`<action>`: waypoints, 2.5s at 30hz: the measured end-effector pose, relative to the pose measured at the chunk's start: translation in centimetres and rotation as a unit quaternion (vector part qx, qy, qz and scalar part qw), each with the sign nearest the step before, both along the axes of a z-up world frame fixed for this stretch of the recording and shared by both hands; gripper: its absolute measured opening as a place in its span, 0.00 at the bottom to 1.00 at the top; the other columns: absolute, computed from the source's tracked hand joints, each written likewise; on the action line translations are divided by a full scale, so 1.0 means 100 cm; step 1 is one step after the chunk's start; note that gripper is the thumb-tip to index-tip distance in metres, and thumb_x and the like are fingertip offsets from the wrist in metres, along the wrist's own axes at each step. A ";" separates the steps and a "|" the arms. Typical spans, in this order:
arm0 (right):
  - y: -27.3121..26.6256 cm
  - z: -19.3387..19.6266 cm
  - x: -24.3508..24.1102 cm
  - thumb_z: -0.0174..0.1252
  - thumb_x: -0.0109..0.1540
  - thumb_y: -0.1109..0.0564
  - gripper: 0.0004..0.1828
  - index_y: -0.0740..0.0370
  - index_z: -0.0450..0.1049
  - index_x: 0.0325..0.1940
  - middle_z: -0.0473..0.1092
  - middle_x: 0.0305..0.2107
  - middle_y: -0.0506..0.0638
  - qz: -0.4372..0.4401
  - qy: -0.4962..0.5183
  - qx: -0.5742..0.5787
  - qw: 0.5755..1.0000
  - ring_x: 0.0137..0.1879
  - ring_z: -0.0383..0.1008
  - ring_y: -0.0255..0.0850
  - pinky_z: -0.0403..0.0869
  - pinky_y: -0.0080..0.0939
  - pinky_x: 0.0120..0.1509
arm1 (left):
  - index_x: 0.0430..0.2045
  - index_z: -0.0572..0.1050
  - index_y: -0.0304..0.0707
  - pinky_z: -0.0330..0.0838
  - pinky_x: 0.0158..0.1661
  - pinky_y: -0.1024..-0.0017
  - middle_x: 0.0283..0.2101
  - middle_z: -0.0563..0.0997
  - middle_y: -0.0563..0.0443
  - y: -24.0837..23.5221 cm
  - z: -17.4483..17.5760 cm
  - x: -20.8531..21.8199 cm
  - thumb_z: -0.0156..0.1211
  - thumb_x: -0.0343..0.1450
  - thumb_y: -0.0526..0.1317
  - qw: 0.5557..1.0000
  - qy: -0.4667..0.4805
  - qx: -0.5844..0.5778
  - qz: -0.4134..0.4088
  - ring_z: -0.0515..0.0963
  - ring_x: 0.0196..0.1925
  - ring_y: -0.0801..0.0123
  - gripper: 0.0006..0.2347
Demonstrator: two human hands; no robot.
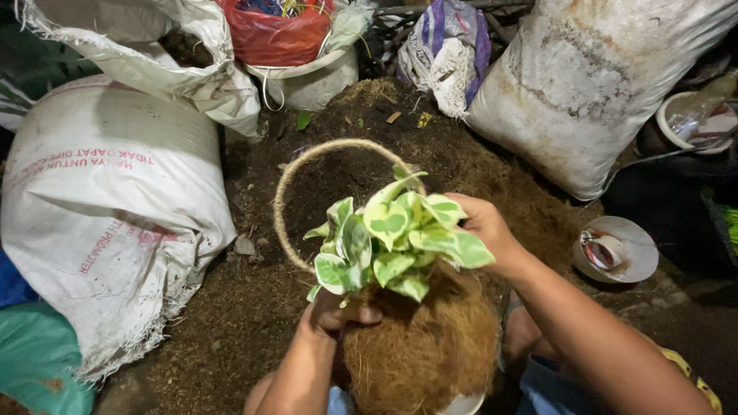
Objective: The person arranges a variegated pothos plant into a hanging basket filled with coconut coir. They repeatedly adjust the plant's position and tuck the coir around the base to secure it.
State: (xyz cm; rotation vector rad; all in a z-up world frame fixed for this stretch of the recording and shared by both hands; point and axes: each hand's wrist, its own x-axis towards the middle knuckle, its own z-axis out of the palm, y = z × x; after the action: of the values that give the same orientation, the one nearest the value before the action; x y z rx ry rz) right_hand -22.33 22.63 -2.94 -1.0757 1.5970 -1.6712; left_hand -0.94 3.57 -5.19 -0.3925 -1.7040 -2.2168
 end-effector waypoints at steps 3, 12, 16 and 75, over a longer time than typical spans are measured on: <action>-0.020 -0.048 -0.006 0.65 0.59 0.59 0.17 0.64 0.78 0.52 0.79 0.40 0.49 -0.019 -0.031 0.134 0.990 0.45 0.79 0.36 0.78 0.39 0.48 | 0.68 0.63 0.42 0.71 0.66 0.53 0.67 0.70 0.42 0.001 -0.008 -0.003 0.75 0.65 0.45 0.997 0.072 -0.013 0.034 0.70 0.69 0.54 0.36; 0.008 -0.151 0.104 0.63 0.60 0.61 0.10 0.65 0.78 0.46 0.76 0.32 0.52 0.040 -0.006 0.311 0.950 0.37 0.77 0.42 0.76 0.42 0.39 | 0.58 0.73 0.35 0.73 0.57 0.57 0.57 0.79 0.43 -0.033 0.010 0.009 0.73 0.63 0.41 0.977 -0.144 0.109 0.113 0.76 0.58 0.53 0.27; 0.030 -0.092 0.154 0.61 0.61 0.62 0.07 0.66 0.78 0.43 0.74 0.29 0.53 0.140 0.096 0.168 0.971 0.33 0.76 0.44 0.74 0.43 0.35 | 0.55 0.76 0.35 0.75 0.58 0.64 0.55 0.81 0.48 -0.049 0.031 0.013 0.71 0.64 0.41 0.970 -0.132 -0.015 0.204 0.79 0.57 0.57 0.24; 0.028 0.019 0.113 0.61 0.50 0.67 0.20 0.72 0.73 0.46 0.69 0.24 0.52 0.055 0.478 -0.078 0.873 0.27 0.72 0.43 0.70 0.42 0.29 | 0.46 0.81 0.42 0.77 0.56 0.62 0.47 0.87 0.52 -0.019 0.060 -0.018 0.71 0.60 0.51 0.879 -0.307 -0.194 0.308 0.85 0.51 0.63 0.22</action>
State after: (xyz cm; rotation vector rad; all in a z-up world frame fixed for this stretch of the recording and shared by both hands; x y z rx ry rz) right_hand -11.05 25.40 -1.05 -2.2640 1.8922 -1.2331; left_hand -2.78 1.67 0.83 0.7681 -2.1755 -1.5913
